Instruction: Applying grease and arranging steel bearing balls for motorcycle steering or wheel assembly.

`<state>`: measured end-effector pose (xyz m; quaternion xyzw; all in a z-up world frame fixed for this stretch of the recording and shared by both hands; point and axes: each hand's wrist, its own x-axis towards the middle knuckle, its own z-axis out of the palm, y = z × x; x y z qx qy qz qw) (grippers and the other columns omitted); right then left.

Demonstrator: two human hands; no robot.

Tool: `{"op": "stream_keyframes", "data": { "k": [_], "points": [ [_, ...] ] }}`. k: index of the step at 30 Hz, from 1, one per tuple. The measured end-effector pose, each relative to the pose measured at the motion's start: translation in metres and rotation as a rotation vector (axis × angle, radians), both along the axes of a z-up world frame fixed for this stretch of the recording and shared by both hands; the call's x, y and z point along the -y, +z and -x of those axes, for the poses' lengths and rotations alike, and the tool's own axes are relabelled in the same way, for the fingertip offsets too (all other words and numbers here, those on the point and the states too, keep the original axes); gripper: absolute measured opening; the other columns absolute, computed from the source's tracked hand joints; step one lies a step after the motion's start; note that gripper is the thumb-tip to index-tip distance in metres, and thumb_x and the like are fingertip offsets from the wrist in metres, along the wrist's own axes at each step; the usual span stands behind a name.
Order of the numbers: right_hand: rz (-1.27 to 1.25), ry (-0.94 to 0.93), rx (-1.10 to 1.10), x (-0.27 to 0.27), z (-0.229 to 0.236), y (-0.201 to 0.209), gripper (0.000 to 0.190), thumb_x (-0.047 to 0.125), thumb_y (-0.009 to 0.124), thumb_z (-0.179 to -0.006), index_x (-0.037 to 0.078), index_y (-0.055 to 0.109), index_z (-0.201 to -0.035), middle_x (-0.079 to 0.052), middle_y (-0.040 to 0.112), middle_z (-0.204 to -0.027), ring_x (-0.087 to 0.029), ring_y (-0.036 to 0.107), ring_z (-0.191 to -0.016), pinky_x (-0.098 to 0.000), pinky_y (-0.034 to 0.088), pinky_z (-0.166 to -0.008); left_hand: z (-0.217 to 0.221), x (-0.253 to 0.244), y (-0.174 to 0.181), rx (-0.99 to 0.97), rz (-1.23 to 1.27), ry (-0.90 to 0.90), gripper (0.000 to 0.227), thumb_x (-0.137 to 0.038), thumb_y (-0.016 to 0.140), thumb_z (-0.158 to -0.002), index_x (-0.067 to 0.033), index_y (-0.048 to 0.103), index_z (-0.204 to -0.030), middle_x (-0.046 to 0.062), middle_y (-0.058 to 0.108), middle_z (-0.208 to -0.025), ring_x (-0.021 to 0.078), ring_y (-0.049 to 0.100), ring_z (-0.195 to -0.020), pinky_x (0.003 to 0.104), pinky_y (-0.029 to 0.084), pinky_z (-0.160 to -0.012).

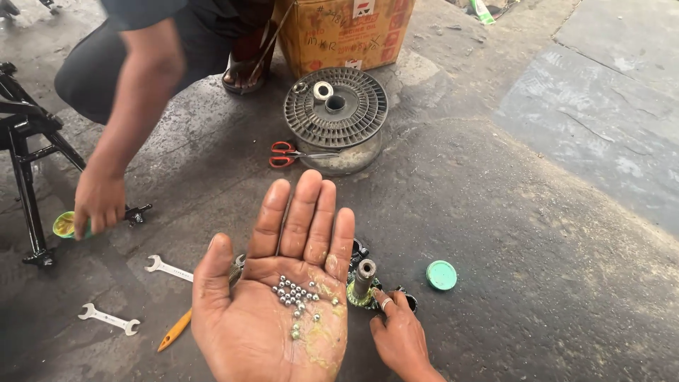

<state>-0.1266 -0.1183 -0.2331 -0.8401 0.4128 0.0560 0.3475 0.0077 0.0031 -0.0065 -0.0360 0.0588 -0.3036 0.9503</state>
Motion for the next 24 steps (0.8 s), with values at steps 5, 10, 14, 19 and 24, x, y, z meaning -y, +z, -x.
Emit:
{"op": "stream_keyframes", "data": {
  "k": [5,10,14,19,24],
  "points": [
    [-0.014,0.014,-0.023,-0.006,0.003,-0.004,0.053,0.018,0.062,-0.083,0.015,0.061,-0.136,-0.007,0.058,-0.134,-0.032,0.063,-0.116,-0.0429,0.050,-0.098,0.002,0.000,-0.006,0.010,0.057,-0.023,0.065,-0.041,0.051,-0.098,0.0132,0.060,-0.132,0.035,0.052,-0.148,0.0441,0.042,-0.147,0.059,0.029,-0.121],
    [-0.002,-0.045,0.027,-0.006,0.003,-0.007,0.049,0.016,0.064,-0.082,0.014,0.066,-0.131,-0.006,0.058,-0.135,-0.032,0.062,-0.119,-0.0423,0.050,-0.099,0.002,0.000,-0.006,0.016,0.052,-0.003,0.065,-0.041,0.050,-0.099,0.0137,0.059,-0.133,0.035,0.052,-0.148,0.0443,0.041,-0.147,0.059,0.029,-0.121],
    [-0.022,0.000,0.035,-0.005,0.001,-0.005,0.049,0.016,0.065,-0.082,0.013,0.065,-0.130,-0.004,0.058,-0.135,-0.030,0.063,-0.117,-0.0415,0.050,-0.097,0.001,0.001,-0.008,0.035,0.074,-0.009,0.065,-0.041,0.048,-0.100,0.0137,0.059,-0.134,0.035,0.052,-0.148,0.0440,0.039,-0.148,0.059,0.029,-0.122],
    [-0.135,-0.098,-0.091,-0.010,-0.001,0.000,0.049,0.019,0.064,-0.084,0.016,0.064,-0.132,0.001,0.057,-0.138,-0.026,0.073,-0.101,-0.0375,0.053,-0.096,0.001,0.000,-0.012,0.067,0.101,-0.010,0.066,-0.041,0.047,-0.101,0.0140,0.057,-0.137,0.036,0.050,-0.150,0.0438,0.038,-0.148,0.059,0.028,-0.123],
    [-0.102,-0.177,-0.012,0.001,0.001,-0.005,0.046,0.015,0.062,-0.083,0.019,0.069,-0.128,0.001,0.057,-0.139,-0.028,0.074,-0.098,-0.0371,0.055,-0.094,0.002,0.008,-0.013,-0.065,-0.015,-0.008,0.067,-0.044,0.049,-0.096,0.0123,0.059,-0.131,0.036,0.055,-0.145,0.0446,0.045,-0.144,0.060,0.033,-0.118]
  ]
}}
